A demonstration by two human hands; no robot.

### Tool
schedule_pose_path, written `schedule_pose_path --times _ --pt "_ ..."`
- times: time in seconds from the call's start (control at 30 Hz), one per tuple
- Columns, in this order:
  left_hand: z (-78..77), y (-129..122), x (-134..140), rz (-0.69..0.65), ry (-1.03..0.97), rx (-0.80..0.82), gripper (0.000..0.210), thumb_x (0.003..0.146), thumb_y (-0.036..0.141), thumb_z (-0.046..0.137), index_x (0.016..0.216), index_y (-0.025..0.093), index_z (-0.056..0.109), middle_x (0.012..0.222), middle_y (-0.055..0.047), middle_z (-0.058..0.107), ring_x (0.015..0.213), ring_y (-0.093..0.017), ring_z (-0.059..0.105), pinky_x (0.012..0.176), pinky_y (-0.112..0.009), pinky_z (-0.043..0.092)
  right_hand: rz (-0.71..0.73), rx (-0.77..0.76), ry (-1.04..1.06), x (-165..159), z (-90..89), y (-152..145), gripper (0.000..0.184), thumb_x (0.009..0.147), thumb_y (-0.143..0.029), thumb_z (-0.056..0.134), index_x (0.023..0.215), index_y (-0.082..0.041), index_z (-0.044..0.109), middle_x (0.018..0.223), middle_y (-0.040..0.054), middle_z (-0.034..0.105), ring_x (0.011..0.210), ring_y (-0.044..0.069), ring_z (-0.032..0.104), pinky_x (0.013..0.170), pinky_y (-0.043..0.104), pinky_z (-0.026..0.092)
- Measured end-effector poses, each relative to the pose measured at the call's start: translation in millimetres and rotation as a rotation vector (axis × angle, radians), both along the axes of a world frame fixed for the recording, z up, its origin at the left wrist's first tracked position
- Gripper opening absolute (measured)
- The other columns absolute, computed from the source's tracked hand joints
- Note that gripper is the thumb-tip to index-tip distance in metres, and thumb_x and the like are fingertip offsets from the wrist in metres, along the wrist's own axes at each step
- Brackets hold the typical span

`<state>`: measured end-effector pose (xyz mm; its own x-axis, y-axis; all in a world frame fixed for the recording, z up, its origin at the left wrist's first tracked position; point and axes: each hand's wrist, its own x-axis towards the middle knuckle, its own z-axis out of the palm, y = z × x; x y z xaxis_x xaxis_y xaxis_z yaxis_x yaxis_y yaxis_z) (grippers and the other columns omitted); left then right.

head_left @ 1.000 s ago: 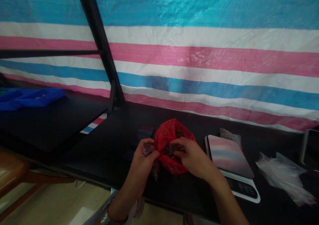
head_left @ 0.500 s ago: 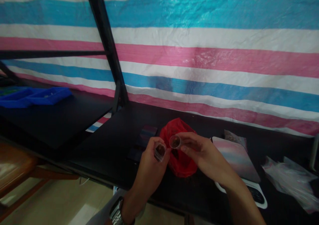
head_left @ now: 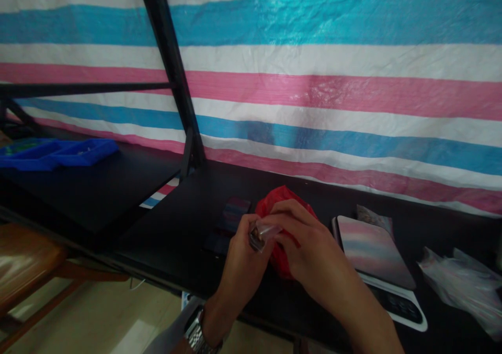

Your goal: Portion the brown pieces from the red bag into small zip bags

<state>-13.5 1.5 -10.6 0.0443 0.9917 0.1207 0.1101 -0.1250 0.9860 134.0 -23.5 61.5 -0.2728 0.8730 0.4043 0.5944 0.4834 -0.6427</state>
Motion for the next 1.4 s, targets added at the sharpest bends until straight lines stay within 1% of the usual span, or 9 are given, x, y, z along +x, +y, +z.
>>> schedule_pose_path --times 0.17,0.3,0.47,0.57,0.83,0.93,1.1,1.23,1.4 --pt "-4.4 1.9 -0.8 0.03 0.002 0.077 0.02 0.088 0.033 0.071 0.098 0.024 0.056 0.081 0.006 0.063 0.071 -0.013 0.063 0.066 -0.025 0.049 -0.146 0.005 0.044 24.1 3.5 3.2 0.034 0.093 -0.005 0.064 0.114 -0.028 0.078 0.123 0.0032 0.072 0.115 0.021 0.071 0.103 0.035 0.054" --pt "-3.6 3.0 -2.6 0.071 0.012 0.094 0.019 0.088 0.033 0.071 0.095 0.024 0.055 0.079 0.006 0.06 0.067 -0.013 0.061 0.063 -0.025 0.048 -0.241 -0.154 -0.041 39.2 -9.3 10.5 0.028 0.094 -0.013 0.07 0.116 -0.028 0.079 0.121 0.0048 0.075 0.11 0.025 0.074 0.101 0.042 0.055" --pt "3.4 3.7 -3.5 0.257 0.006 0.228 0.023 0.088 0.03 0.073 0.099 0.024 0.053 0.08 0.006 0.056 0.066 -0.012 0.058 0.063 -0.024 0.048 -0.326 -0.165 -0.236 30.9 -28.9 23.3 0.024 0.096 -0.015 0.07 0.118 -0.021 0.077 0.123 0.0114 0.076 0.114 0.034 0.072 0.105 0.053 0.052" --pt "6.3 1.9 -2.0 0.333 -0.024 0.377 0.03 0.088 0.022 0.074 0.108 0.025 0.051 0.088 0.005 0.055 0.07 -0.011 0.058 0.066 -0.023 0.049 -0.338 -0.107 -0.199 23.0 -24.2 21.0 0.025 0.096 -0.019 0.071 0.121 -0.02 0.075 0.127 0.0124 0.075 0.119 0.034 0.069 0.108 0.054 0.05" --pt "-0.8 -9.7 5.7 0.08 -0.07 0.486 0.049 0.095 0.009 0.062 0.133 0.03 0.04 0.109 0.0 0.051 0.088 -0.013 0.058 0.081 -0.024 0.053 -0.073 -0.225 0.164 0.0 5.1 -10.7 0.014 0.096 -0.02 0.072 0.104 -0.029 0.078 0.103 -0.0023 0.08 0.091 0.017 0.073 0.087 0.03 0.053" --pt "-1.0 -12.0 6.6 0.028 -0.112 0.443 0.051 0.095 0.007 0.061 0.137 0.032 0.043 0.116 -0.002 0.053 0.101 -0.015 0.06 0.09 -0.027 0.054 -0.123 -0.21 0.236 -2.7 1.4 -9.5 0.013 0.094 -0.019 0.071 0.099 -0.026 0.081 0.1 -0.0003 0.083 0.09 0.018 0.075 0.088 0.03 0.054" --pt "3.4 -13.6 4.6 -0.136 -0.167 0.391 0.047 0.106 0.022 0.055 0.151 0.037 0.051 0.152 -0.007 0.056 0.141 -0.025 0.055 0.119 -0.042 0.047 -0.314 -0.103 0.395 7.2 -2.2 -5.5 0.015 0.092 -0.03 0.071 0.098 -0.025 0.084 0.094 0.0032 0.084 0.085 0.022 0.077 0.079 0.032 0.058" --pt "8.0 -12.7 10.9 -0.056 -0.117 0.402 0.04 0.113 0.032 0.047 0.149 0.041 0.06 0.156 -0.002 0.06 0.146 -0.021 0.053 0.122 -0.038 0.046 -0.345 -0.051 0.469 13.9 0.2 -7.5 0.013 0.089 -0.03 0.072 0.093 -0.026 0.084 0.092 0.0027 0.084 0.083 0.021 0.077 0.078 0.03 0.059" --pt "13.1 -11.8 23.6 -0.043 -0.06 0.396 0.038 0.113 0.038 0.048 0.145 0.034 0.067 0.155 -0.004 0.064 0.144 -0.022 0.059 0.12 -0.038 0.049 -0.32 -0.06 0.508 16.3 -3.0 -8.7 0.012 0.087 -0.029 0.074 0.092 -0.025 0.084 0.093 0.0033 0.084 0.086 0.02 0.076 0.08 0.031 0.059"
